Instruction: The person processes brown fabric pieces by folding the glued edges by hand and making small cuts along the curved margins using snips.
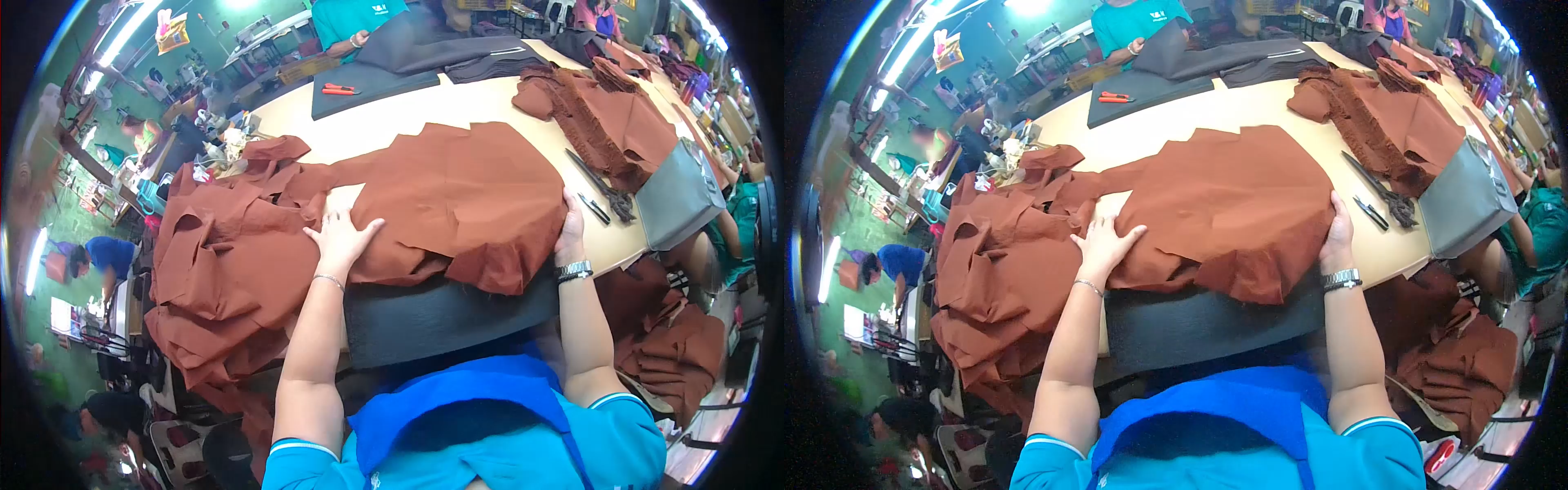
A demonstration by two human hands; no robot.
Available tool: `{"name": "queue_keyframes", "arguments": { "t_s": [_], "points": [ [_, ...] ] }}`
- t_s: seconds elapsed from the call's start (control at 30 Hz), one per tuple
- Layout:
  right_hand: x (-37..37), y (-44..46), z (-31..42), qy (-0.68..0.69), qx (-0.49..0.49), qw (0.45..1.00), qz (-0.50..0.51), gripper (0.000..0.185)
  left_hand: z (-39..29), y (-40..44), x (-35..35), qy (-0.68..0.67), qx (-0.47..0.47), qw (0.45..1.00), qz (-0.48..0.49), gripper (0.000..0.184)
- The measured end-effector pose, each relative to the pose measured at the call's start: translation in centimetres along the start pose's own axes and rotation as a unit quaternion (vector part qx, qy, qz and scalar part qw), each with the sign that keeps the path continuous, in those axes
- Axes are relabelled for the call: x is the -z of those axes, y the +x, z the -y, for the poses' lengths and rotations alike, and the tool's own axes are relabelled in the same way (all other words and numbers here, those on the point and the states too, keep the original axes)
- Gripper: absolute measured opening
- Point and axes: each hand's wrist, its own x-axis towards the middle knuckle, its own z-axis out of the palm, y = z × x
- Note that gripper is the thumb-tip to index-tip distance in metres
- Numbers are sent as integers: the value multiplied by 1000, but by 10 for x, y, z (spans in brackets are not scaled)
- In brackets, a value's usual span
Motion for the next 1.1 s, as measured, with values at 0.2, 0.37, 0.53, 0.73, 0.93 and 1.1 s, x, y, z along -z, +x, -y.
{"name": "queue_keyframes", "arguments": {
  "t_s": [0.2,0.37,0.53,0.73,0.93,1.1],
  "points": [
    [-2,4,-10,-2,6,997,-75,40,6,11,-3,-106,-57,977,-174,28],
    [19,15,-16,38,-34,998,-24,38,54,6,108,-131,-136,898,-396,28],
    [19,10,-27,20,-8,999,-29,36,216,15,217,37,94,909,-403,40],
    [-63,-57,-45,21,1,999,-24,37,255,-27,190,-22,-46,902,-429,44],
    [-132,-131,-92,127,-102,981,101,46,6,-175,-33,-614,-98,646,443,82],
    [-137,-150,-96,108,-161,972,131,47,-42,-161,-45,-822,21,523,224,66]
  ]
}}
